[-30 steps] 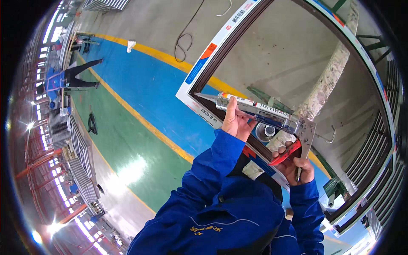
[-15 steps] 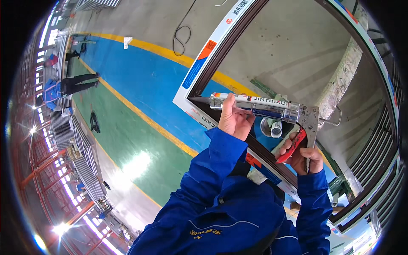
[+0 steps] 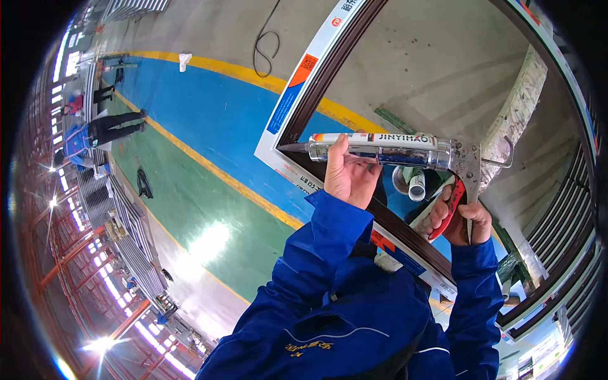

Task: Apply sealant to the perimeter of a window frame using a manual caulking gun and inspect the frame.

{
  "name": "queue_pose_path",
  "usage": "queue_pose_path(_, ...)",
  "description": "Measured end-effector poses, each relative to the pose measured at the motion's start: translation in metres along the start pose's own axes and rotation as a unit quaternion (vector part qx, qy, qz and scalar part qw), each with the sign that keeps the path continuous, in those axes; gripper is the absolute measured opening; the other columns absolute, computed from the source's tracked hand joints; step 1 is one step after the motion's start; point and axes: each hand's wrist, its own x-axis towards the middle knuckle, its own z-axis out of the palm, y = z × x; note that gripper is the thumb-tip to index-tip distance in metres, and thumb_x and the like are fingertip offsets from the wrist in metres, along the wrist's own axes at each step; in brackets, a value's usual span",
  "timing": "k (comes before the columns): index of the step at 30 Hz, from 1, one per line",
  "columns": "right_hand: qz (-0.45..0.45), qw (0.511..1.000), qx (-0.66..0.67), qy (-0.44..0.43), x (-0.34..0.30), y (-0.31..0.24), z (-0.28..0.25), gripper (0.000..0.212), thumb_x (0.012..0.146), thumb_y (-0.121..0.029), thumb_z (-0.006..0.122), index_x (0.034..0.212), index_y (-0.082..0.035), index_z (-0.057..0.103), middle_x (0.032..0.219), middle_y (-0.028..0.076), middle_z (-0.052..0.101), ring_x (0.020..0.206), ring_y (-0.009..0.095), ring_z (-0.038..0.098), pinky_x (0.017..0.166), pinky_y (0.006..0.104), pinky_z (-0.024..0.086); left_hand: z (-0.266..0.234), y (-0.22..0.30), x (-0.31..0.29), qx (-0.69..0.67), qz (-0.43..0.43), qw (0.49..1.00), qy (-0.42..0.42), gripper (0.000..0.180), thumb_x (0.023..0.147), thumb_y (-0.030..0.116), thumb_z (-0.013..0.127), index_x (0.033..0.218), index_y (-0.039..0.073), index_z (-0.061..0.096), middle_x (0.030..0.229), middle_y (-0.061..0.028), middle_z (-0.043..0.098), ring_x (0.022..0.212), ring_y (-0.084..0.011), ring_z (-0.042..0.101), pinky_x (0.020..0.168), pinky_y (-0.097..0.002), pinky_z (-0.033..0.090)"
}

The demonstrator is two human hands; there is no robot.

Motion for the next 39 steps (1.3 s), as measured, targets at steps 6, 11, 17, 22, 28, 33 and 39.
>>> queue_pose_path(6, -0.004, 1.0, -0.018, 0.001, 0.003, -0.003, 0.001, 0.039, 0.07, -0.018, 0.06, 0.102, 0.0, 0.048, 0.077, 0.017, 0.056, 0.069, 0.033, 0.058, 0.064, 0.0495, 0.053, 0.001, 0.0, 0.0, -0.02, 0.005, 1.0, -0.013, 0.036, 0.085, 0.034, 0.069, 0.106, 0.006, 0.06, 0.098, -0.0058, 0.065, 0.095, -0.021, 0.06, 0.088, -0.0371, 0.047)
queue_pose_path(11, 0.0, 1.0, -0.009, 0.005, 0.003, -0.004, 0.002, 0.038, 0.072, -0.018, 0.058, 0.102, 0.001, 0.047, 0.076, 0.017, 0.055, 0.067, 0.033, 0.058, 0.063, 0.0489, 0.052, -0.012, 0.001, 0.007, -0.011, -0.007, 1.0, -0.022, 0.03, 0.085, 0.033, 0.069, 0.105, 0.013, 0.06, 0.111, -0.0076, 0.063, 0.105, -0.0292, 0.058, 0.093, -0.0491, 0.047)
queue_pose_path(17, -0.003, 1.0, -0.001, 0.015, 0.0, -0.003, 0.002, 0.039, 0.071, -0.016, 0.059, 0.104, 0.002, 0.047, 0.078, 0.019, 0.057, 0.07, 0.035, 0.059, 0.065, 0.0504, 0.051, -0.009, 0.001, 0.005, -0.005, 0.001, 1.0, -0.028, 0.03, 0.085, 0.033, 0.069, 0.106, 0.013, 0.06, 0.112, -0.008, 0.063, 0.106, -0.0298, 0.058, 0.093, -0.0492, 0.048)
queue_pose_path(22, -0.007, 1.0, -0.015, 0.019, 0.0, -0.002, 0.004, 0.039, 0.071, -0.016, 0.059, 0.103, 0.003, 0.047, 0.077, 0.019, 0.056, 0.068, 0.035, 0.059, 0.064, 0.0499, 0.051, -0.002, 0.002, 0.001, -0.009, -0.006, 0.999, -0.03, 0.035, 0.086, 0.033, 0.067, 0.106, 0.005, 0.06, 0.101, -0.0073, 0.065, 0.099, -0.0226, 0.06, 0.091, -0.0391, 0.047)
queue_pose_path(28, -0.013, 1.0, -0.016, 0.02, -0.001, -0.002, 0.006, 0.038, 0.07, -0.015, 0.058, 0.102, 0.003, 0.047, 0.075, 0.019, 0.056, 0.067, 0.035, 0.059, 0.064, 0.0496, 0.051, -0.002, 0.001, 0.001, -0.007, -0.006, 1.0, -0.025, 0.035, 0.086, 0.033, 0.068, 0.107, 0.006, 0.06, 0.101, -0.0063, 0.065, 0.099, -0.0223, 0.06, 0.091, -0.0382, 0.046)
queue_pose_path(33, -0.016, 0.999, -0.023, 0.028, -0.002, -0.003, 0.009, 0.037, 0.07, -0.014, 0.056, 0.101, 0.004, 0.047, 0.075, 0.019, 0.056, 0.066, 0.035, 0.058, 0.064, 0.0492, 0.051, 0.0, 0.001, 0.002, 0.0, -0.013, 1.0, -0.016, 0.036, 0.085, 0.034, 0.069, 0.107, 0.007, 0.06, 0.101, -0.006, 0.065, 0.098, -0.0225, 0.059, 0.091, -0.0392, 0.046)
queue_pose_path(39, -0.026, 0.998, -0.044, 0.039, -0.002, -0.005, 0.014, 0.036, 0.068, -0.014, 0.055, 0.097, 0.004, 0.046, 0.073, 0.019, 0.056, 0.064, 0.034, 0.059, 0.063, 0.0483, 0.052, 0.0, 0.001, 0.003, 0.006, -0.007, 1.0, -0.022, 0.038, 0.085, 0.035, 0.068, 0.108, 0.006, 0.06, 0.102, -0.007, 0.065, 0.098, -0.0233, 0.059, 0.09, -0.0401, 0.046)
